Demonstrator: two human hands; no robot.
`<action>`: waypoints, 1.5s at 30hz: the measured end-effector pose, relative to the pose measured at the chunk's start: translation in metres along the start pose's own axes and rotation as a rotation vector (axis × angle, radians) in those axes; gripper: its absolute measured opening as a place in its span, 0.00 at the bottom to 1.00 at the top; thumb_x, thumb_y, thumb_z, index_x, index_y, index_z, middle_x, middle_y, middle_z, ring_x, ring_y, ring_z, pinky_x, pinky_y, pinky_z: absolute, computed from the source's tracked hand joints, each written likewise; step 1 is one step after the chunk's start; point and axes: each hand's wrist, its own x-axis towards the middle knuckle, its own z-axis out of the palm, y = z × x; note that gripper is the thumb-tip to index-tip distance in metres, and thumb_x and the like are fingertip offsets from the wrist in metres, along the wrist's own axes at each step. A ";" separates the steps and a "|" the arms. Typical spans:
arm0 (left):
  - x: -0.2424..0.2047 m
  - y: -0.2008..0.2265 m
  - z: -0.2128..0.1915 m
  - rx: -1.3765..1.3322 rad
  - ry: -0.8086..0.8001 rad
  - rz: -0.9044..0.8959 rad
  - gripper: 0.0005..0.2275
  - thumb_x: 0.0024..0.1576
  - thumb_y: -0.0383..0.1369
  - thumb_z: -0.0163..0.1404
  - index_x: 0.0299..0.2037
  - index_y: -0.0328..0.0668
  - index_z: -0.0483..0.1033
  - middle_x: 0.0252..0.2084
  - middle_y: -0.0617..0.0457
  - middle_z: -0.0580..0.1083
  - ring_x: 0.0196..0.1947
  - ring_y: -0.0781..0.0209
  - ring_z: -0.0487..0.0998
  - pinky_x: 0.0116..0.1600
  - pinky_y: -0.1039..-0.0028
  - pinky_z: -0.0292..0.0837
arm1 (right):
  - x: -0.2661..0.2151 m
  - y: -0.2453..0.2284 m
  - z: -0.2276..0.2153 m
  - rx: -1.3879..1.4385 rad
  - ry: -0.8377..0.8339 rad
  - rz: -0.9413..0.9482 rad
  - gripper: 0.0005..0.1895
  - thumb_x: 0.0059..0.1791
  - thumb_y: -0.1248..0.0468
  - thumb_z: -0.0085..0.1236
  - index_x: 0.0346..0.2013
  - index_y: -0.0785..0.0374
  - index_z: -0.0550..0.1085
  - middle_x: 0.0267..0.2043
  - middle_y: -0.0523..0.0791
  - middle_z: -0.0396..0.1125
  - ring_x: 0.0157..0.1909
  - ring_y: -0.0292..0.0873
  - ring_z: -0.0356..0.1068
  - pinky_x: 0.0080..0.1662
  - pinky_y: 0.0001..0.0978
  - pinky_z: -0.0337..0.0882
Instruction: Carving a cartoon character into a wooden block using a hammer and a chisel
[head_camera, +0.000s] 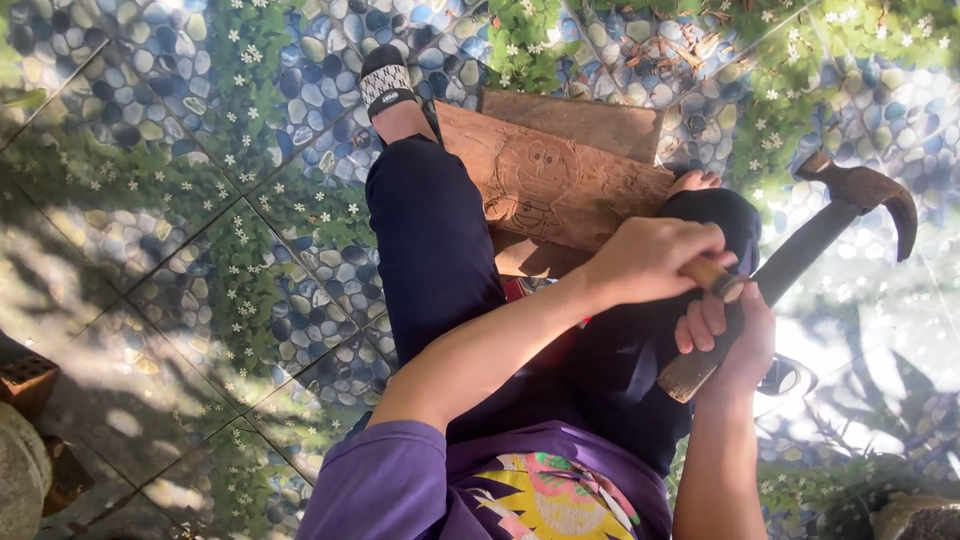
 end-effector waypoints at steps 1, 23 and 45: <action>-0.005 0.005 0.000 -0.005 -0.001 -0.007 0.10 0.52 0.37 0.58 0.39 0.57 0.70 0.25 0.61 0.72 0.28 0.59 0.79 0.36 0.72 0.78 | -0.003 0.002 -0.002 -0.002 0.007 0.005 0.18 0.62 0.55 0.37 0.32 0.59 0.64 0.16 0.40 0.56 0.10 0.42 0.60 0.10 0.42 0.67; 0.004 0.022 -0.022 0.022 -0.018 0.064 0.12 0.57 0.44 0.57 0.34 0.49 0.68 0.23 0.61 0.73 0.25 0.65 0.79 0.26 0.72 0.70 | -0.077 -0.062 0.011 -0.178 0.718 -0.099 0.14 0.58 0.50 0.43 0.32 0.50 0.66 0.22 0.35 0.49 0.18 0.32 0.46 0.23 0.25 0.52; 0.010 0.033 -0.025 0.106 -0.003 0.000 0.18 0.58 0.47 0.51 0.23 0.45 0.65 0.17 0.60 0.68 0.16 0.61 0.71 0.19 0.69 0.59 | -0.083 -0.066 -0.007 -0.241 0.664 -0.132 0.13 0.56 0.48 0.48 0.33 0.49 0.68 0.21 0.33 0.52 0.17 0.31 0.50 0.22 0.24 0.55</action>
